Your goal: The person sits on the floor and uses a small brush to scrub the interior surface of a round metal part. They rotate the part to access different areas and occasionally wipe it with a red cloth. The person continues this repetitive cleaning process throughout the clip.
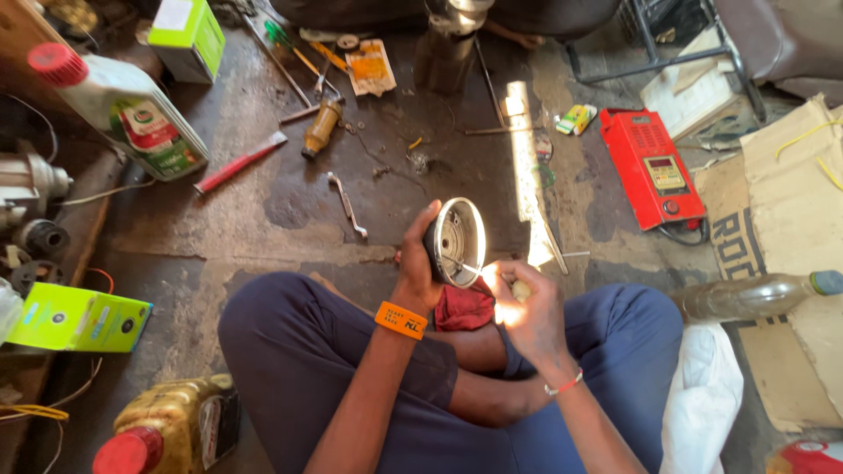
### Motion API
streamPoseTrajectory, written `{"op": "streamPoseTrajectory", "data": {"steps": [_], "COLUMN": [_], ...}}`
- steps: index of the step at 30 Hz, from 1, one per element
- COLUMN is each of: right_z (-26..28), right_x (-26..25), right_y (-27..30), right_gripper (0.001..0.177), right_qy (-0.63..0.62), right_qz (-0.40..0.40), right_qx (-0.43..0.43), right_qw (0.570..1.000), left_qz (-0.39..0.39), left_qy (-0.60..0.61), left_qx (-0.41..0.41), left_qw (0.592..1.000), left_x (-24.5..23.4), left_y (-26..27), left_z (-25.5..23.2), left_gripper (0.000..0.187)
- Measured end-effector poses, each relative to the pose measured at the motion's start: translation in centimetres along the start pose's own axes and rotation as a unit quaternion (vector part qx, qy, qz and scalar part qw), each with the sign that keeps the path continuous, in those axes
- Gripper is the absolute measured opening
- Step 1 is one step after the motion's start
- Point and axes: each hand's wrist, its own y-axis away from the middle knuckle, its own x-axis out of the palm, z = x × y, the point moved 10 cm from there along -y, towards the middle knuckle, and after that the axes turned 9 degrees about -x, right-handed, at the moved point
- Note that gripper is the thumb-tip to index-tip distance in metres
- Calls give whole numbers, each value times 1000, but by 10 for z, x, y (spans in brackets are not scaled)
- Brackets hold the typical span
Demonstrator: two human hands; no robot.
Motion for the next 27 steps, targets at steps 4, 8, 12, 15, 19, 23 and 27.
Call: {"op": "streamPoseTrajectory", "data": {"steps": [4,8,12,15,19,23,27], "right_z": [8,21,9,12,13,9,13], "right_x": [3,-1,3,-5,-1,-3,-3], "right_y": [2,0,-2,0,0,-8,-12], "right_gripper": [8,11,15,13,15,14,15], "right_qy": [21,43,59,65,89,63,110], "right_qz": [5,-22,1,-29,-5,6,16], "right_qx": [-44,-122,-49,-56,-57,-58,-84], "right_qw": [999,991,997,996,994,996,990], "left_qz": [2,15,22,17,17,22,22], "left_qy": [7,2,-28,-10,-19,-39,-72], "left_qx": [-6,-23,-31,-52,-38,-40,-56], "left_qw": [1000,1000,999,998,999,998,996], "left_x": [-3,4,11,10,10,11,8], "left_y": [-2,-1,2,3,4,4,2], "left_z": [2,14,18,23,19,19,22], "left_gripper": [36,40,46,48,44,41,45]}}
